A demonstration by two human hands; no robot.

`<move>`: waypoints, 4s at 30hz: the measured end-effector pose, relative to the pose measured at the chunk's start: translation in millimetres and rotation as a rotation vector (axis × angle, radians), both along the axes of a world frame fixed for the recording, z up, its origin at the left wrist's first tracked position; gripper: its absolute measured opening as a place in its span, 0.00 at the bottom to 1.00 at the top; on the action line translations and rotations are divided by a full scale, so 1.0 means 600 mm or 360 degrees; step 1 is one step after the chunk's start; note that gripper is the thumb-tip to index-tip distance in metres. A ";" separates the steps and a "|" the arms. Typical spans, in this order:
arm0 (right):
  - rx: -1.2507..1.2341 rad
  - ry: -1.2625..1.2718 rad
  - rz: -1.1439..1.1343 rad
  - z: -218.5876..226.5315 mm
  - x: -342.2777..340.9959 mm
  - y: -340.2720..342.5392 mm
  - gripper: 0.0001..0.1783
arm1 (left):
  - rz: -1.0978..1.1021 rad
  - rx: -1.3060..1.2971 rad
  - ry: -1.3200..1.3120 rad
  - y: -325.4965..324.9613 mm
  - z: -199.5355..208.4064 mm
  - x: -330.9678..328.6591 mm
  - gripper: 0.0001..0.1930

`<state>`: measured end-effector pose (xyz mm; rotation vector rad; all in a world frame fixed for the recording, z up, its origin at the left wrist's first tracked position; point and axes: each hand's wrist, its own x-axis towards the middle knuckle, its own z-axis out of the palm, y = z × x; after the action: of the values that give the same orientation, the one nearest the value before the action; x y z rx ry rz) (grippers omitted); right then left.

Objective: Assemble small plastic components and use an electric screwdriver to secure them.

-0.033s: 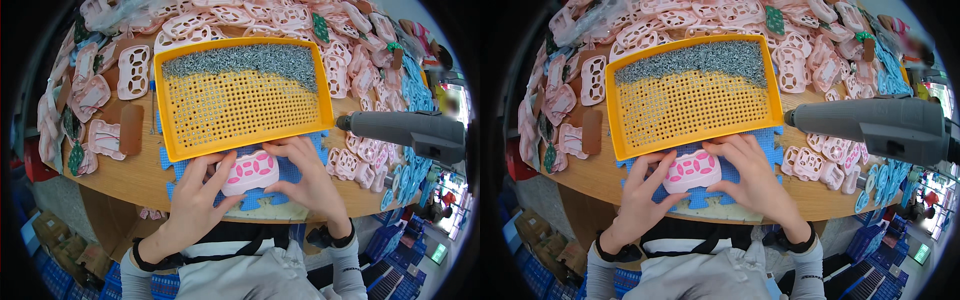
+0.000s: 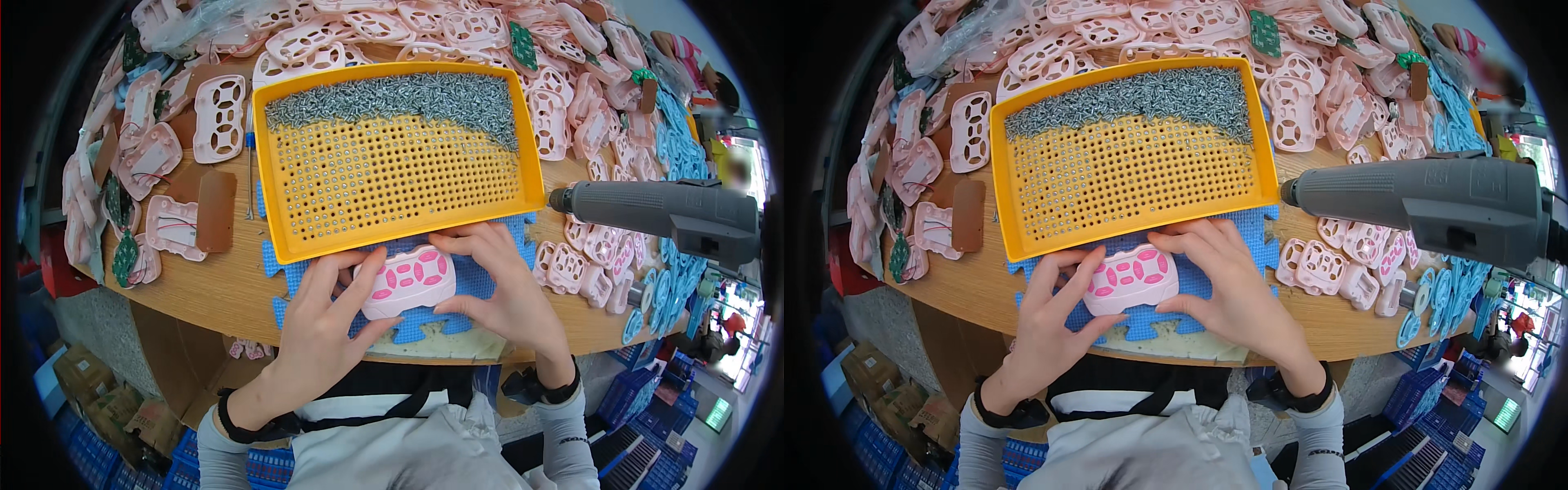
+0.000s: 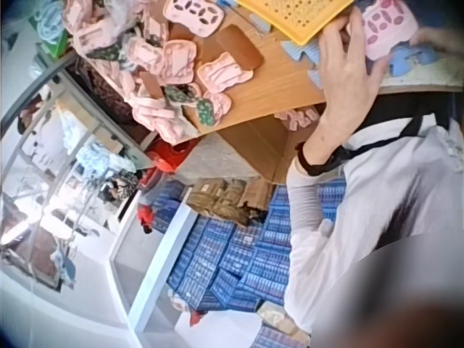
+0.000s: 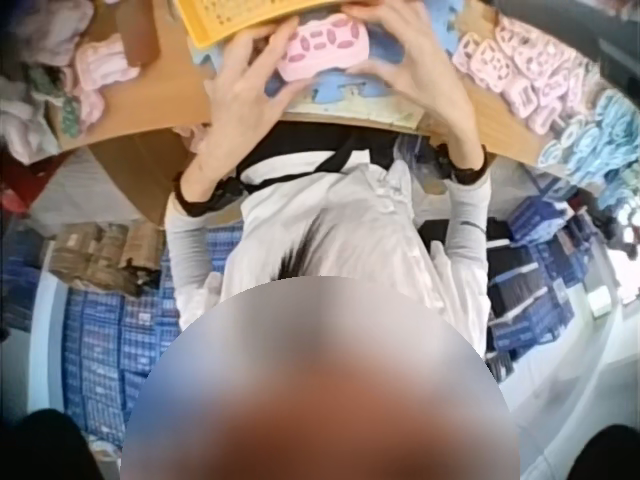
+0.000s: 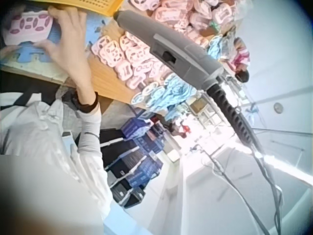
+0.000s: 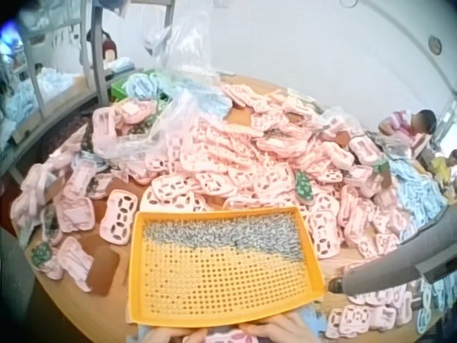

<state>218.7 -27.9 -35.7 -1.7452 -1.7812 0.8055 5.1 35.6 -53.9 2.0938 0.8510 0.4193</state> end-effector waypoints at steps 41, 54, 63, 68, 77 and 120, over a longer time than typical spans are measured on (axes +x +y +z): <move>0.0786 -0.0269 0.0367 -0.027 0.003 -0.043 0.13 | -0.0384 0.0814 -0.0464 0.020 -0.022 -0.013 0.13; 0.1376 0.0330 -0.1506 0.029 0.098 -0.070 0.38 | -0.0696 0.0729 -0.0223 0.010 -0.020 0.021 0.15; 0.1099 0.0986 -0.1007 0.046 0.090 0.060 0.49 | -0.0692 0.0787 0.0023 0.000 -0.028 0.063 0.24; 0.1437 0.0942 -0.0793 0.088 0.077 0.054 0.37 | -0.0909 0.0665 -0.0174 0.015 -0.029 0.059 0.24; 0.1108 0.1158 -0.0069 0.128 -0.033 0.141 0.30 | -0.0733 0.0789 -0.0193 0.023 -0.038 0.043 0.22; 0.0694 0.1124 -0.0025 0.090 -0.071 0.200 0.36 | -0.0776 0.0681 -0.0228 0.023 -0.043 0.042 0.23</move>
<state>176.3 91.9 18.4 -1.0141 -1.3234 0.8150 30.5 49.2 -79.5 2.5277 0.1527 0.5075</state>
